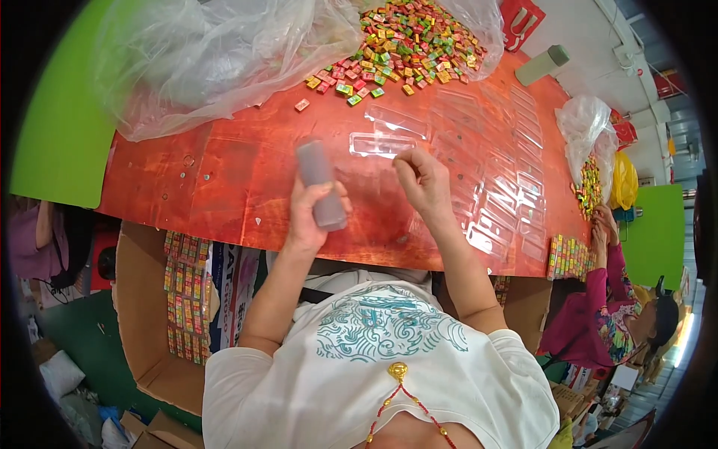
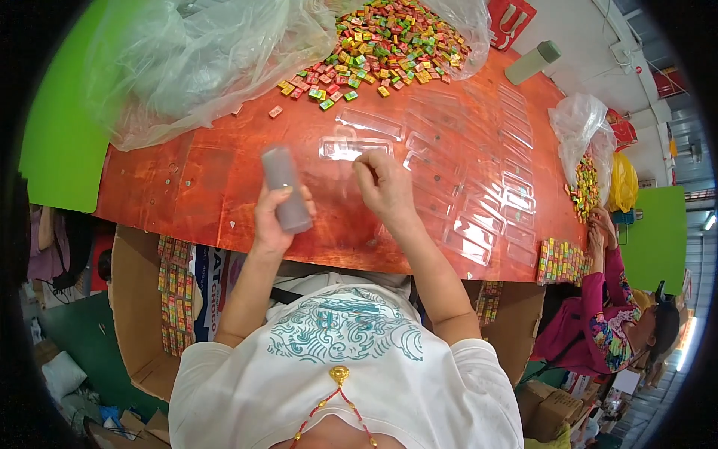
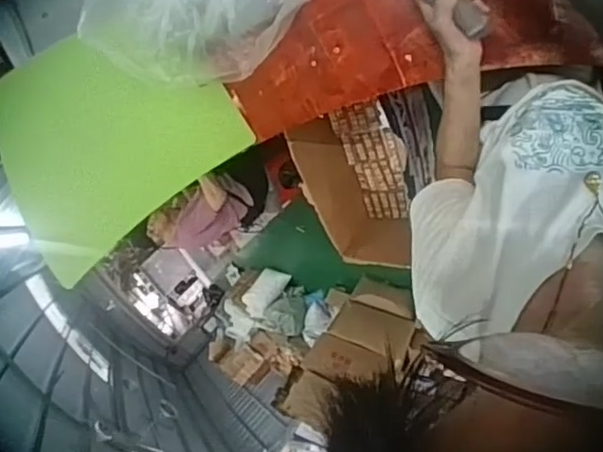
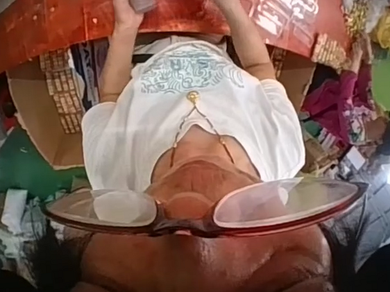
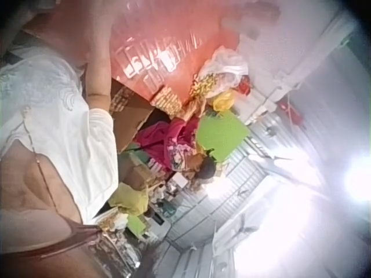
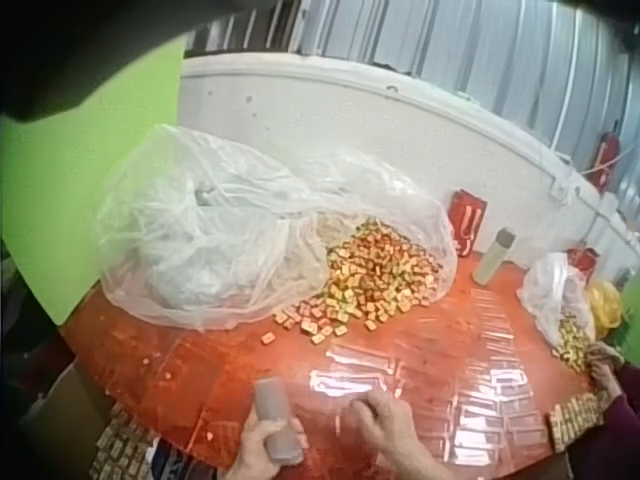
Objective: Packaging small colorful square items into plastic trays at a factory table.
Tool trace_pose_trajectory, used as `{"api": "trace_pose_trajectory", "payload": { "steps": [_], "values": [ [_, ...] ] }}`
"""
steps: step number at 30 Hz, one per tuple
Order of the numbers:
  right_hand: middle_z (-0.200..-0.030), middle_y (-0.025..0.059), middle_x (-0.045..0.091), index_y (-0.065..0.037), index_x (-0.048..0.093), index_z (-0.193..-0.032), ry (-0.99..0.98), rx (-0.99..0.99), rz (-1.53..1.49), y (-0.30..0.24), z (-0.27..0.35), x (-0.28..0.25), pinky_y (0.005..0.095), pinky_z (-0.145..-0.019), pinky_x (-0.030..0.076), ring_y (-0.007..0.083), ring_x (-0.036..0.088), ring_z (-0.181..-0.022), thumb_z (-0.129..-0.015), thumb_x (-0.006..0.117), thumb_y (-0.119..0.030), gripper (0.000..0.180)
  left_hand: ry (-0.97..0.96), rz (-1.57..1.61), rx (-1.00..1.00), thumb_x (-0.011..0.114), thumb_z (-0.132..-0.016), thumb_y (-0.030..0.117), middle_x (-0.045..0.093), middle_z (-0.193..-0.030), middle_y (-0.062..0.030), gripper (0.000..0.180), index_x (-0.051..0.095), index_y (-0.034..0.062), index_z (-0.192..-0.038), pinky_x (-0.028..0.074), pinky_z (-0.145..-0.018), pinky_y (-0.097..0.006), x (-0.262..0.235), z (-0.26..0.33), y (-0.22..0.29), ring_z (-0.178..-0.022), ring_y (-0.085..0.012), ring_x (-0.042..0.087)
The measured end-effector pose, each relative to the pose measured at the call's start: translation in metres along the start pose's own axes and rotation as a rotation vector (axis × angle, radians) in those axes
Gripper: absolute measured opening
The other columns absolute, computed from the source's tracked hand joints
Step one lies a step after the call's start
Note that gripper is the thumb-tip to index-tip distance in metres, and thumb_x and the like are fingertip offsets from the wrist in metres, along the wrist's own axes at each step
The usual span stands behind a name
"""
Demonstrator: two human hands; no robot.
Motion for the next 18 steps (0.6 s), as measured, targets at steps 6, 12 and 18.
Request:
{"api": "trace_pose_trajectory", "payload": {
  "steps": [6, 12, 18],
  "values": [
    [-0.081, 0.0085, 0.056, -0.007, 0.062, -0.086, -0.144, -0.419, 0.632, -0.022, 0.014, 0.036, 0.0348, -0.066, 0.042, 0.0254, 0.058, -0.076, -0.082, 0.065, -0.011, 0.007, 0.02, -0.089, 0.072, 0.059, -0.077, 0.012, 0.06, -0.082, -0.0131, 0.052, 0.038, 0.0077, -0.125, 0.055, -0.056, -0.035, -0.007, 0.007, 0.01, -0.062, -0.0235, 0.064],
    [-0.081, 0.0084, 0.059, -0.003, 0.061, -0.093, -0.291, -0.143, 0.179, -0.02, 0.014, 0.04, 0.0333, -0.065, 0.045, 0.0197, 0.059, -0.074, -0.086, 0.064, -0.014, 0.013, -0.039, -0.169, 0.049, 0.061, -0.076, 0.014, 0.059, -0.083, -0.0113, 0.062, 0.036, 0.0074, -0.132, 0.053, -0.057, -0.032, 0.006, 0.011, -0.003, -0.061, -0.0204, 0.061],
    [-0.078, 0.0026, 0.059, 0.0, 0.061, -0.089, -0.554, 0.392, -0.778, -0.019, 0.031, 0.07, 0.0255, -0.059, 0.047, 0.0116, 0.057, -0.063, -0.094, 0.06, -0.016, 0.017, -0.118, -0.291, 0.101, 0.062, -0.075, 0.02, 0.057, -0.095, -0.0098, 0.063, 0.036, 0.0065, -0.131, 0.053, -0.062, -0.031, 0.019, 0.012, -0.002, -0.072, -0.0186, 0.061]
  ]
}}
Point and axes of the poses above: each hand's wrist, its own z-axis away from the middle knuckle, its own x-axis out of the palm, y = z × x, the point moved 7 cm from there along -z, towards the middle knuckle
